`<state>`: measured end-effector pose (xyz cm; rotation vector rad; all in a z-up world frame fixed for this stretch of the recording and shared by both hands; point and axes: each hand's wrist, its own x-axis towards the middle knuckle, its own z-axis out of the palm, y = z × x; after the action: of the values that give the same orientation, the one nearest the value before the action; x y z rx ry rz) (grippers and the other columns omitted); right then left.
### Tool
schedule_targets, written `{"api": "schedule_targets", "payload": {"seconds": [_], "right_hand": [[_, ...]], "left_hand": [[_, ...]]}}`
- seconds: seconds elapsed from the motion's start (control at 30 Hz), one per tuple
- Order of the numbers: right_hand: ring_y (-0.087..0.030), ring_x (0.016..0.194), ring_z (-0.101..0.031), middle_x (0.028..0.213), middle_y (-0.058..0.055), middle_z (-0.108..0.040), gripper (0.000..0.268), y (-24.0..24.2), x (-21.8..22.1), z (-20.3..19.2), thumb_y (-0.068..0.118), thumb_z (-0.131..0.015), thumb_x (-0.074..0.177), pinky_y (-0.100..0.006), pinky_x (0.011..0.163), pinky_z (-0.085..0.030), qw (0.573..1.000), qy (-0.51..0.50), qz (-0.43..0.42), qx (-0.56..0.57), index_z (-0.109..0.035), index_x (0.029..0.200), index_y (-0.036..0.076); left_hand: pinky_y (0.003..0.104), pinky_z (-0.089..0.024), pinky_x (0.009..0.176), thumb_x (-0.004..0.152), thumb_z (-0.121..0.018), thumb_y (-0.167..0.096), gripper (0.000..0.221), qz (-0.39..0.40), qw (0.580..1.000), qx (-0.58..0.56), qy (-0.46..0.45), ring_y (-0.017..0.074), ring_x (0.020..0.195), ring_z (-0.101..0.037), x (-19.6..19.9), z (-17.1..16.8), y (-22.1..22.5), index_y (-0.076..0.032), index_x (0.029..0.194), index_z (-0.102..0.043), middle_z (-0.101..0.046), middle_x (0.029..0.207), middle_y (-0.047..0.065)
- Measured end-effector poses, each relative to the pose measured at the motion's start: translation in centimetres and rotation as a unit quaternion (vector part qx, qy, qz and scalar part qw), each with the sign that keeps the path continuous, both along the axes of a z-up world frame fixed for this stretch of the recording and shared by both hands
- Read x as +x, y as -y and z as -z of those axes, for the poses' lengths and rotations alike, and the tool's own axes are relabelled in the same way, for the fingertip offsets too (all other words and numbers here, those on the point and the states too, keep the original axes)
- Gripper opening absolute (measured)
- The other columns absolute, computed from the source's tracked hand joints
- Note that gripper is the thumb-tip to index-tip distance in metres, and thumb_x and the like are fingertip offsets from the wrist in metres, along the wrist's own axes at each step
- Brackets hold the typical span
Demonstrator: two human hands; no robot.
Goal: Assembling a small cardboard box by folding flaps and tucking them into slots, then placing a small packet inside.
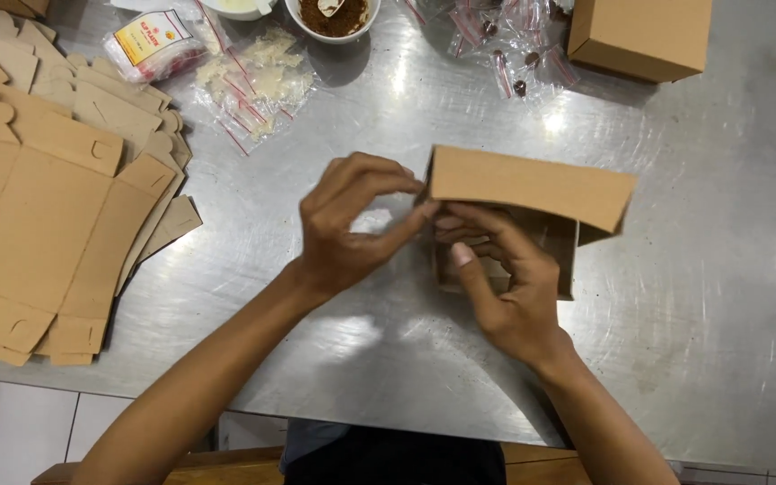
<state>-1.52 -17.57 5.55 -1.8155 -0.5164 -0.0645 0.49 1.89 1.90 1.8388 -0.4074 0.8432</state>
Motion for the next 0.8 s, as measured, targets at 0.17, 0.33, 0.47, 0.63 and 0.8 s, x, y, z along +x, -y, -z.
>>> {"api": "schedule_targets", "payload": {"seconds": [0.17, 0.33, 0.47, 0.63, 0.8], "right_hand": [[-0.039, 0.086, -0.076, 0.095, -0.02, -0.076, 0.019, -1.2, -1.0, -0.9, 0.002, -0.071, 0.091, -0.046, 0.07, -0.064, 0.98, 0.132, -0.038, -0.141, -0.076, 0.109, -0.002], [-0.036, 0.085, -0.076, 0.095, -0.019, -0.077, 0.023, -2.4, -1.9, 0.2, 0.008, -0.079, 0.087, -0.044, 0.072, -0.064, 0.958, 0.215, -0.07, -0.179, -0.077, 0.108, -0.001], [-0.025, 0.079, -0.071, 0.093, -0.008, -0.076, 0.015, -2.4, -1.8, 2.1, 0.002, -0.077, 0.089, -0.033, 0.067, -0.056, 0.93, 0.307, -0.049, -0.195, -0.079, 0.103, 0.006], [-0.023, 0.076, -0.069, 0.087, -0.006, -0.075, 0.018, -1.8, -1.7, 2.4, -0.007, -0.076, 0.085, -0.032, 0.064, -0.052, 0.927, 0.32, -0.073, -0.18, -0.08, 0.095, 0.007], [-0.03, 0.084, -0.065, 0.099, -0.012, -0.068, 0.019, -1.3, -1.3, 2.3, -0.009, -0.067, 0.091, -0.036, 0.068, -0.051, 0.92, 0.298, -0.18, -0.179, -0.07, 0.106, 0.001]], "left_hand": [[0.038, -0.06, 0.074, 0.083, -0.087, 0.003, 0.019, -0.076, 0.996, -0.019, 0.033, 0.0251, 0.083, -0.076, 0.6, -1.5, -2.0, -0.007, 0.097, -0.08, -0.077, 0.089, 0.006], [0.033, -0.06, 0.07, 0.087, -0.085, 0.005, 0.018, -0.128, 0.99, -0.024, 0.054, 0.0219, 0.081, -0.076, 1.2, -2.2, -3.5, -0.007, 0.1, -0.083, -0.078, 0.09, 0.006], [0.033, -0.058, 0.067, 0.084, -0.083, 0.005, 0.014, -0.16, 0.984, -0.01, 0.072, 0.0221, 0.073, -0.071, 1.4, -1.8, -4.3, -0.007, 0.09, -0.079, -0.072, 0.081, 0.005], [0.038, -0.056, 0.07, 0.079, -0.078, 0.005, 0.016, -0.155, 0.987, 0.005, 0.038, 0.0281, 0.077, -0.07, 1.7, -2.2, -4.7, -0.007, 0.086, -0.069, -0.066, 0.08, 0.007], [0.022, -0.058, 0.074, 0.096, -0.072, -0.008, 0.019, 0.037, 0.954, -0.203, -0.217, 0.018, 0.101, -0.075, 2.2, -1.7, -4.6, -0.017, 0.096, -0.055, -0.069, 0.13, 0.008]]}}
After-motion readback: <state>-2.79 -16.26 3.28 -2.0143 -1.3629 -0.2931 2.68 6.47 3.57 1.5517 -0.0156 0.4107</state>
